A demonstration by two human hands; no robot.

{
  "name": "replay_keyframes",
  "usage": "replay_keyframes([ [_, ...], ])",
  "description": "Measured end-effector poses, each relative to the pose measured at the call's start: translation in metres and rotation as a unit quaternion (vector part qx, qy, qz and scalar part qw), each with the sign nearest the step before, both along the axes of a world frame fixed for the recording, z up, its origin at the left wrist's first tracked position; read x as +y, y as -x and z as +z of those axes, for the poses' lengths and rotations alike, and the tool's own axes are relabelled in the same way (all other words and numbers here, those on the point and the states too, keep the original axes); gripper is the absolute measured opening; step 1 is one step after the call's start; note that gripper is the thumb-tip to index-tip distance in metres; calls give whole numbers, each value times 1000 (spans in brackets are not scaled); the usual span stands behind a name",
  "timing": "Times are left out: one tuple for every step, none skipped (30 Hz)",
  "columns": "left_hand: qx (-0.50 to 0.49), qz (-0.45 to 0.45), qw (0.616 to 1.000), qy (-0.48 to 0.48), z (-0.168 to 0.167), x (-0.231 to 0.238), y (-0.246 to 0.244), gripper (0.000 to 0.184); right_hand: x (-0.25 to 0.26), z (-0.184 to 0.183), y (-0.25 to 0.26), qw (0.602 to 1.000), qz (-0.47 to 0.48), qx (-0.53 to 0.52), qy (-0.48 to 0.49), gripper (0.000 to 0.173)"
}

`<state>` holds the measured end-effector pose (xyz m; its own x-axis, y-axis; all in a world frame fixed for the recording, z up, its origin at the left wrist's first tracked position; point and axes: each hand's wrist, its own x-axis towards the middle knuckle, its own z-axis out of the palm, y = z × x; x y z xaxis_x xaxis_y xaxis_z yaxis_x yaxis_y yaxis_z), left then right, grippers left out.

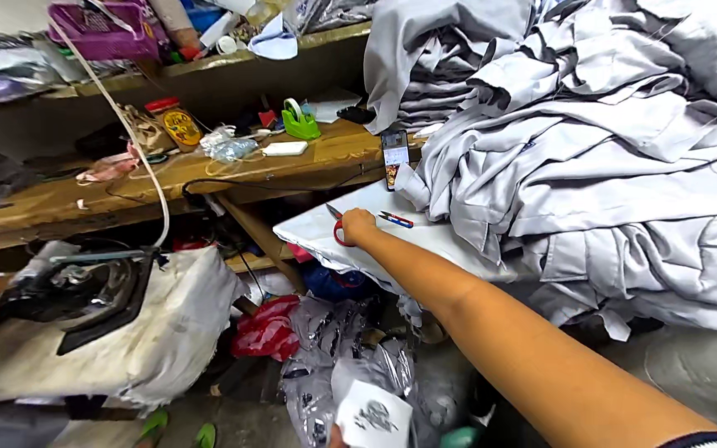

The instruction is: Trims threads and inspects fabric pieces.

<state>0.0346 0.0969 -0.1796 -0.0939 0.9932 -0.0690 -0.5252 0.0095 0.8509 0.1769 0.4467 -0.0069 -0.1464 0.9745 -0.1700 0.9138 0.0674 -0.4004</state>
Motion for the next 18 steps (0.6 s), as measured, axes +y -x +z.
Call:
replay_keyframes([
  [9, 14, 1000, 4, 4, 2, 3, 41, -3, 2, -10, 999, -4, 37, 8, 41],
  [10, 28, 1000, -7, 6, 3, 6, 42, -5, 1, -20, 997, -13, 75, 21, 45],
  [5, 45, 999, -22, 9, 4, 9, 43, -6, 0, -31, 992, -24, 119, 39, 48],
  [4, 69, 997, -30, 13, 5, 12, 46, -6, -3, -42, 982, -36, 176, 60, 47],
  [-3, 94, 995, -37, 17, 3, 14, 51, -8, -10, -53, 963, -47, 253, 86, 41],
  [-13, 114, 992, -46, 20, 0, 17, 55, -14, -18, -64, 933, -50, 336, 119, 34],
  [-29, 125, 990, -62, 22, -2, 21, 58, -23, -24, -77, 896, -38, 416, 152, 29],
  [-52, 129, 987, -81, 23, -5, 26, 60, -38, -29, -91, 861, -7, 481, 168, 24],
  [-63, 129, 985, -96, 23, -8, 31, 60, -58, -37, -105, 831, 44, 527, 170, 18],
  [-64, 127, 984, -107, 24, -13, 36, 59, -77, -47, -118, 811, 114, 549, 167, 11],
  [-59, 124, 984, -113, 26, -17, 41, 58, -97, -59, -129, 803, 168, 549, 160, 7],
  [-51, 117, 985, -118, 28, -20, 45, 56, -117, -70, -136, 807, 203, 533, 153, 9],
  [-49, 107, 985, -123, 29, -22, 48, 55, -136, -79, -143, 815, 222, 514, 151, 10],
  [-48, 97, 986, -126, 32, -24, 47, 53, -157, -87, -149, 821, 224, 502, 153, 9],
  [-42, 82, 987, -130, 36, -23, 43, 51, -177, -94, -153, 823, 216, 503, 154, 8],
  [-37, 60, 988, -136, 40, -22, 36, 46, -194, -101, -157, 818, 207, 517, 144, 7],
  [-30, 43, 990, -133, 43, -19, 26, 41, -209, -107, -160, 810, 196, 537, 131, 12],
  [-25, 27, 992, -120, 45, -17, 13, 36, -225, -112, -161, 810, 175, 549, 106, 17],
])
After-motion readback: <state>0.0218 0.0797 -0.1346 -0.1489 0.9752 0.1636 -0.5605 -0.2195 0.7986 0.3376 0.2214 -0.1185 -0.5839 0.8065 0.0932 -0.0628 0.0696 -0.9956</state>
